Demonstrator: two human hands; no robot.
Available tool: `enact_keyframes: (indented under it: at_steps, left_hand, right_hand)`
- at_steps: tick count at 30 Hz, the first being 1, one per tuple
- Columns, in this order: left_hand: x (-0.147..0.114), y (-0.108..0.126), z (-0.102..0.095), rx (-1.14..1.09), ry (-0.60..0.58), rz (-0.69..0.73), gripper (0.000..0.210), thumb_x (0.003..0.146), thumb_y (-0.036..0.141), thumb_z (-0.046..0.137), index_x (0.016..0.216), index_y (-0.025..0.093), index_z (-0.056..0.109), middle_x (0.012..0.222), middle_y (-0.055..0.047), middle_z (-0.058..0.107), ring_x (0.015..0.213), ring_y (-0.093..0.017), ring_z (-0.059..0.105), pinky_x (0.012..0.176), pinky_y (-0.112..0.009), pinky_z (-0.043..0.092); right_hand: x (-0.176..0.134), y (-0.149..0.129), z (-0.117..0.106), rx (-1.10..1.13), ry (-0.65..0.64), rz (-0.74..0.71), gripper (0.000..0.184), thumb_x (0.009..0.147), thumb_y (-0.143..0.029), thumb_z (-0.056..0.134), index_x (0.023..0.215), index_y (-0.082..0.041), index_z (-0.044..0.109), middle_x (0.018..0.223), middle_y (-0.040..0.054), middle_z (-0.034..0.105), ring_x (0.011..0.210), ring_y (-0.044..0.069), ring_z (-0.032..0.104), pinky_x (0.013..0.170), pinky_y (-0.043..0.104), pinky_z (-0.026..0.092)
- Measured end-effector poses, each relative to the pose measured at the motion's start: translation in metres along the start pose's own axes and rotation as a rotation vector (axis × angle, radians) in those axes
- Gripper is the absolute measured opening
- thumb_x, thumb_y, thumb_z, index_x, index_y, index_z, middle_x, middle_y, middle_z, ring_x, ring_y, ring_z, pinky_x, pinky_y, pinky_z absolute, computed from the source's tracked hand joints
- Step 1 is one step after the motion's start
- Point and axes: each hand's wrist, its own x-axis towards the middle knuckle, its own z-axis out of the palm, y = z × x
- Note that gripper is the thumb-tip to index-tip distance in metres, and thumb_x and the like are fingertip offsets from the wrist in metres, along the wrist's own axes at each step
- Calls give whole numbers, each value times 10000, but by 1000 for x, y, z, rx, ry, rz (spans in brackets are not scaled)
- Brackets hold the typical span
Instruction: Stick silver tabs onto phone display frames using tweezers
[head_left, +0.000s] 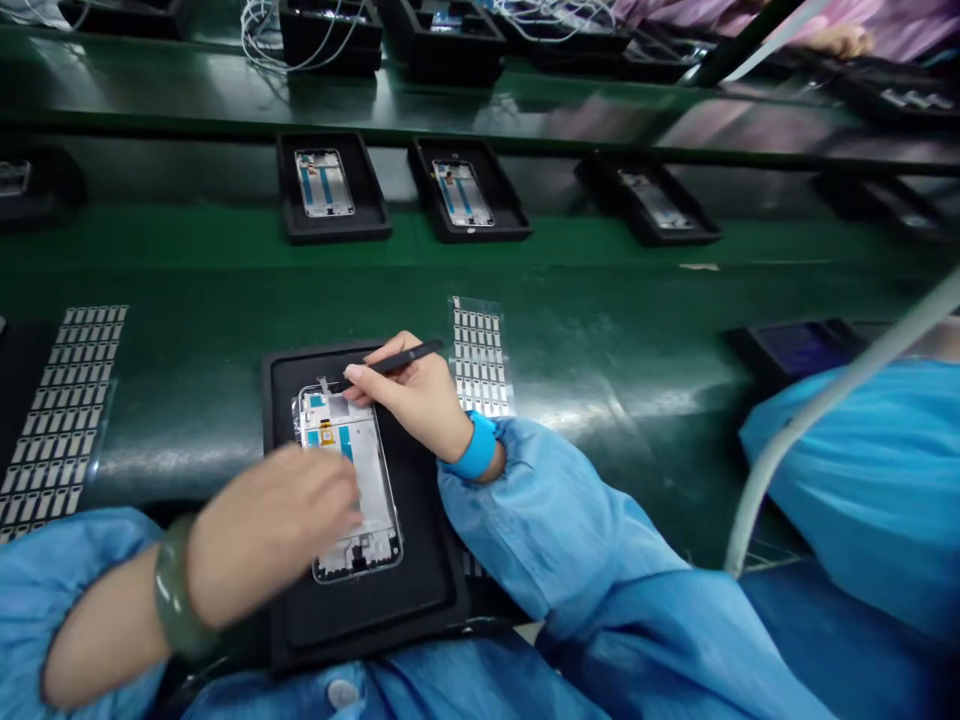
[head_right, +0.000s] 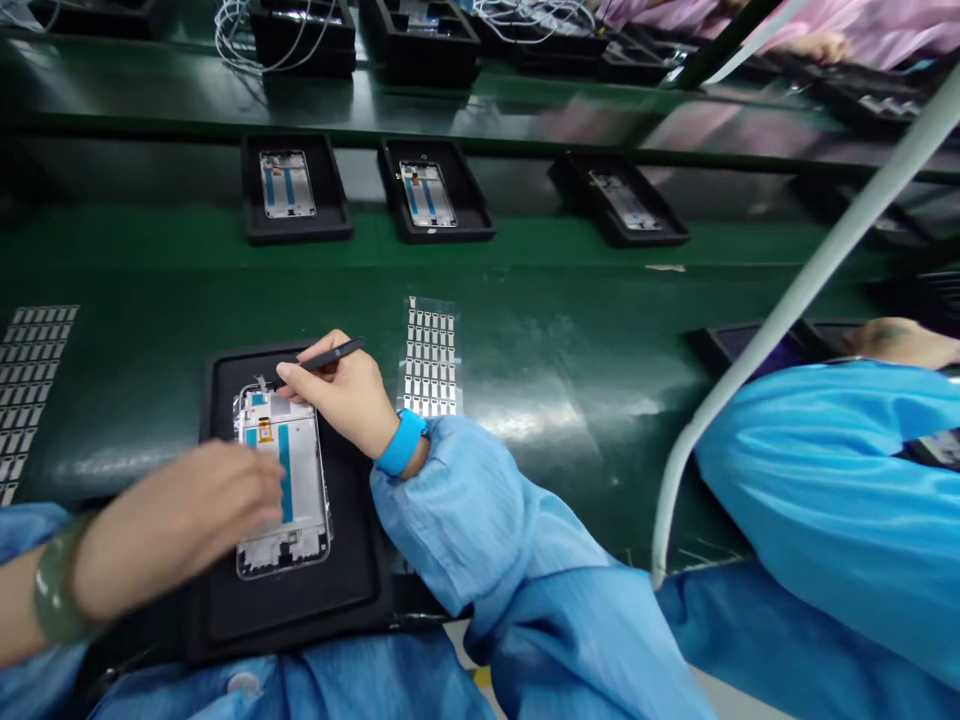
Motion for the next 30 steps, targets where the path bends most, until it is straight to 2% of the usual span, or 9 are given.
enact_keyframes:
  at_steps: [3,6,11,21,30]
  left_hand:
    - [4,-46,-4,69,58,-39,220,921,347,478,1002,200,620,1195,-98,617,1120,-261,569,892,-458,498]
    - [2,-68,3,100,86,-43,243,904,342,516,1088,199,582,1282,-117,564,1248,-288,473,963,-506,427]
    - [-3,-66,8,74,88,-86,248,898,368,529,1104,235,567,1213,-67,617,1213,-268,504,941,-489,414]
    - [-4,-61,5,41,80,-151,241,888,395,545,1066,234,570,1201,-57,627,1235,-266,488,955,-480,393]
    - [-3,-60,5,31,82,-160,234,887,384,545,1070,240,573,1201,-59,627,1236,-269,489,965,-484,388]
  right_hand:
    - [-3,4,-1,-122,6,-60,326,690,-344,766,762,-199,483,607,-31,678,604,137,708,547,215,548]
    - [-7,6,-3,-228,1,-86,303,709,-343,752,754,-209,484,636,-12,702,623,150,709,569,243,544]
    - [-11,2,-2,-391,4,-156,250,750,-362,714,732,-217,512,633,-7,694,615,141,687,551,245,504]
    - [-12,1,-3,-443,-40,-179,227,782,-372,690,753,-226,518,690,-14,685,646,137,667,573,262,486]
    - [-12,0,-2,-512,-16,-171,254,778,-412,681,738,-219,521,670,-17,629,615,122,619,550,253,471]
